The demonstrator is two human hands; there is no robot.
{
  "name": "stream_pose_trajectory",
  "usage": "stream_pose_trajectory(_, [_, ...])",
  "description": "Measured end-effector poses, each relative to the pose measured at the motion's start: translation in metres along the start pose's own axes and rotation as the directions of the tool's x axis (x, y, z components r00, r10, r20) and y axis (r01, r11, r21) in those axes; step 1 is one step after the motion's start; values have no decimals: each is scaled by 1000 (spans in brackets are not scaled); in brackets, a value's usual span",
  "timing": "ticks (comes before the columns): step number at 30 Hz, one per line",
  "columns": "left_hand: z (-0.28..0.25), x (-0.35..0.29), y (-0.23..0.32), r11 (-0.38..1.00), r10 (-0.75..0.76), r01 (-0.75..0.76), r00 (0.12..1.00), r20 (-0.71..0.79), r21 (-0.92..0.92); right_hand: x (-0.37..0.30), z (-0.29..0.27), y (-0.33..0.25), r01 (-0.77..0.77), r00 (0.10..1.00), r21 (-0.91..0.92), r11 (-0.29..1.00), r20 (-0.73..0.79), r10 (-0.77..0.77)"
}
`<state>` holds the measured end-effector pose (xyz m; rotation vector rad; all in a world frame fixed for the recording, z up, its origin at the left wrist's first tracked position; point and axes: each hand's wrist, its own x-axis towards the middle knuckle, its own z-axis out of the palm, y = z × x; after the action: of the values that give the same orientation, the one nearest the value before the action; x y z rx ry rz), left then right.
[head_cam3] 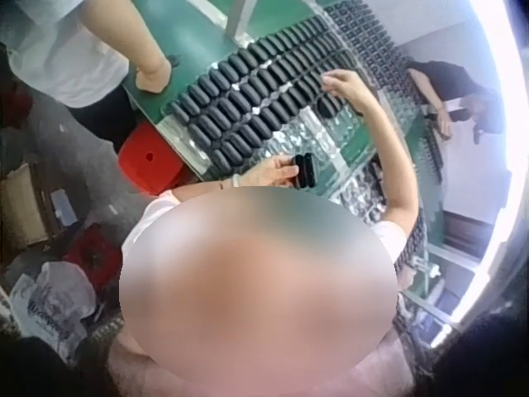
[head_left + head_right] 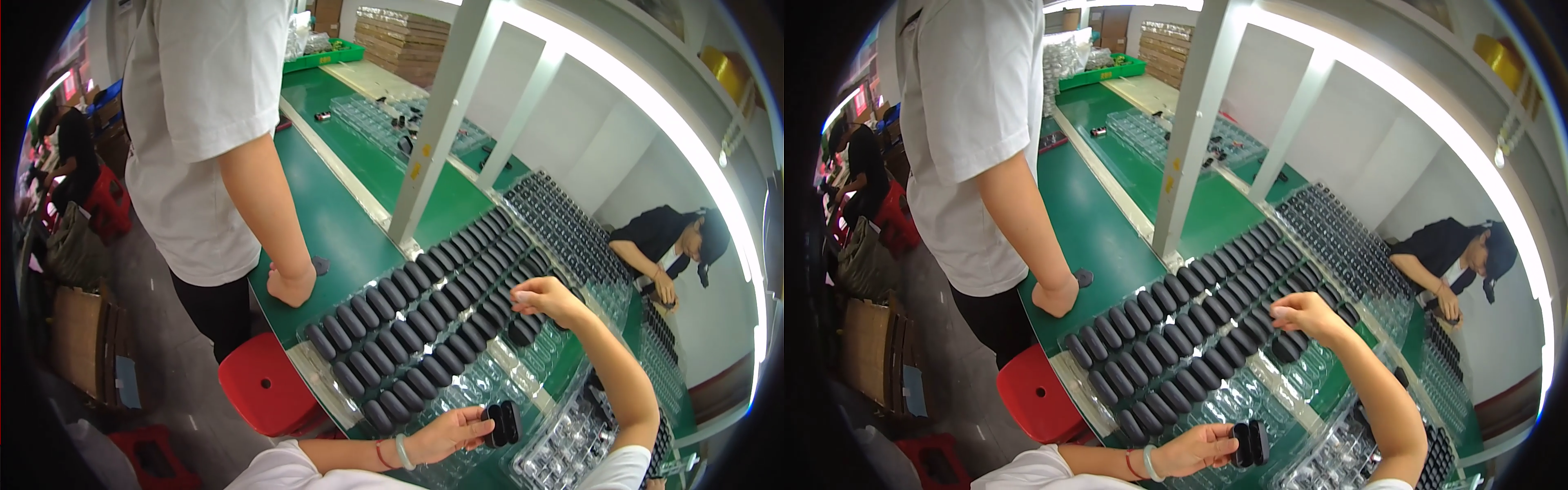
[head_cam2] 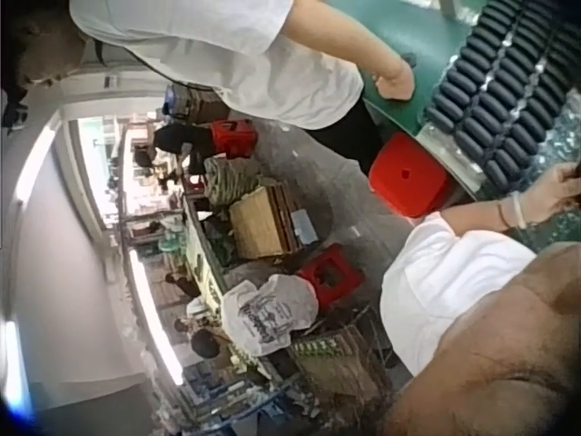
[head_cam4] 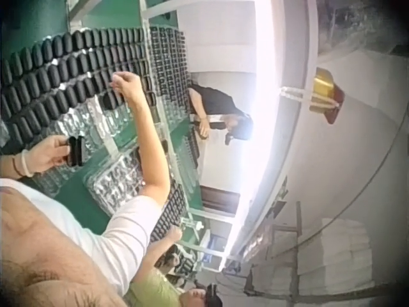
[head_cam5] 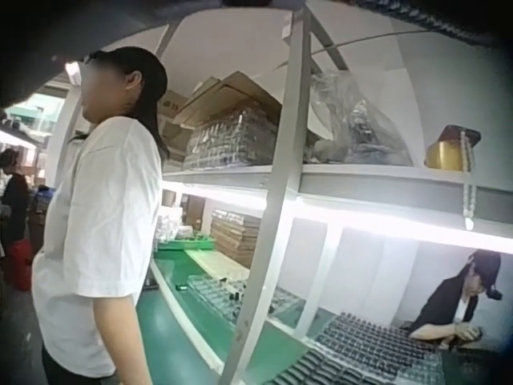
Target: The person assembles electronic components into plastic charging cases by hand, taking the components from a plastic tray and inserting them into the cases.
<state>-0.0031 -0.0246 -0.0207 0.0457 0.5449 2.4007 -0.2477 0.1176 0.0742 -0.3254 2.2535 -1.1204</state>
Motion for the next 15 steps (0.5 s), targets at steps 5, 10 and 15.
stream_pose_trajectory(5, [2,-1,1,979,-38,23,997,67,205,-116,-8,15,-78,995,-367,927,-81,52])
stream_pose_trajectory(10, [16,4,16,921,-5,15,1000,-28,390,-206,-30,40,-22,989,-793,609,-106,-102])
stream_pose_trajectory(15, [24,12,7,921,1,29,997,-76,388,-307,-30,80,-320,784,-388,865,-620,12])
